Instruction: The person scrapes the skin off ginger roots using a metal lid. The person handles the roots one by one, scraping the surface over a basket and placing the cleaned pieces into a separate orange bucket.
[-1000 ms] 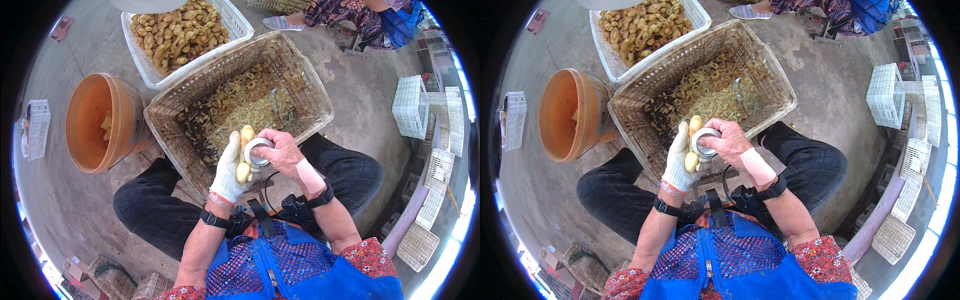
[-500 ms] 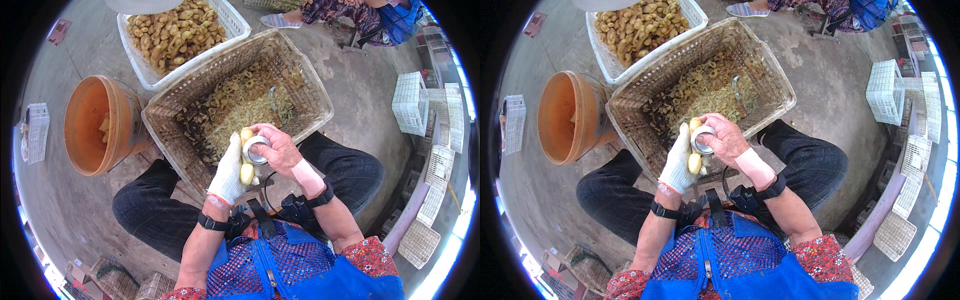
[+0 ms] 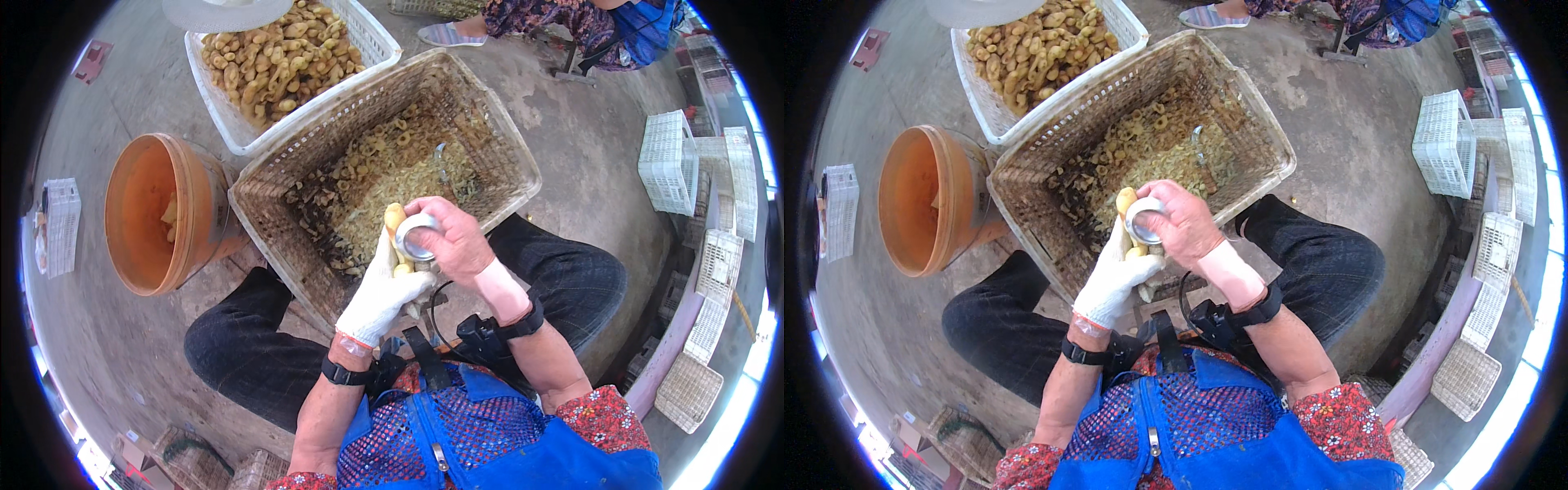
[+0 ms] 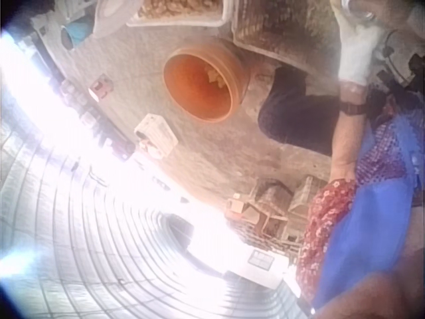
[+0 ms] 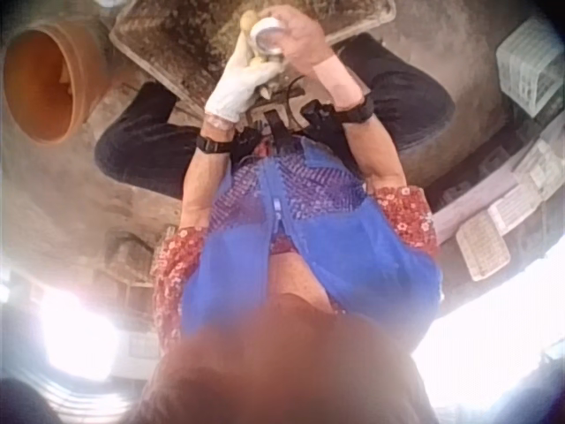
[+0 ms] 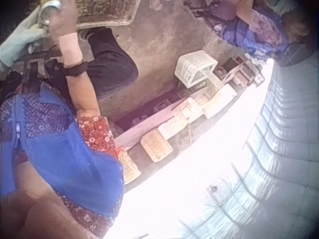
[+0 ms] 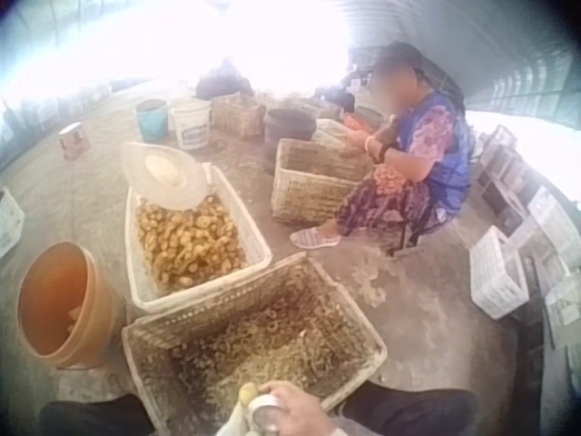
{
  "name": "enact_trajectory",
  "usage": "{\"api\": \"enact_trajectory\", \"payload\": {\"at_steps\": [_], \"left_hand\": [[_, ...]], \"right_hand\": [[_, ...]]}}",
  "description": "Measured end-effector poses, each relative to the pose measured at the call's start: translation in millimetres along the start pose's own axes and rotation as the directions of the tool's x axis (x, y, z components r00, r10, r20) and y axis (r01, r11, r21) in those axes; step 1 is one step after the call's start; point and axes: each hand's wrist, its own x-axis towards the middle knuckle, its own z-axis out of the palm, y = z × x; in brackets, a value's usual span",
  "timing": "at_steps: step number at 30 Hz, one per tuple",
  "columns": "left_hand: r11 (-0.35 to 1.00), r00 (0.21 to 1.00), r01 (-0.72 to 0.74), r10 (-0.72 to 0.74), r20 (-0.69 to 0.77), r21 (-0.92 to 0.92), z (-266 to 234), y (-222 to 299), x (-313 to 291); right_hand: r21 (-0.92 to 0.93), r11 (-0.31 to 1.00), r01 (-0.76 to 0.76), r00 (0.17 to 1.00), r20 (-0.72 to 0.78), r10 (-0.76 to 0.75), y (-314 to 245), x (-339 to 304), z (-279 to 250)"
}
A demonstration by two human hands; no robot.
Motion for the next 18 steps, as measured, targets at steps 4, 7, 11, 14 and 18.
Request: {"api": "enact_trajectory", "payload": {"at_steps": [4, 7, 11, 14, 18], "left_hand": [[0.999, 0.999, -0.043, 0.043, -0.018, 0.012, 10, 7, -5], [0.999, 0.998, -0.030, 0.031, -0.051, 0.024, 13, 10, -6], [0.998, 0.999, -0.034, 0.036, -0.035, 0.061, 13, 5, -3], [0.998, 0.998, 0.057, -0.056, -0.041, 0.032, 15, 9, -5], [0.977, 0.995, 0.099, -0.101, 0.003, -0.190, 16, 16, -6]], "right_hand": [[0.226, 0.959, -0.171, 0.985, 0.073, 0.159, -4, 4, -27], [0.022, 0.996, 0.082, 0.987, 0.139, -0.084, -5, 0, -20], [-0.176, 0.965, 0.196, 0.962, 0.226, -0.154, -4, 1, -12], [-0.308, 0.905, 0.292, 0.955, 0.140, -0.261, 9, 3, -7], [-0.329, 0.924, 0.196, 0.980, 0.031, -0.197, 0, 5, -7]]}}
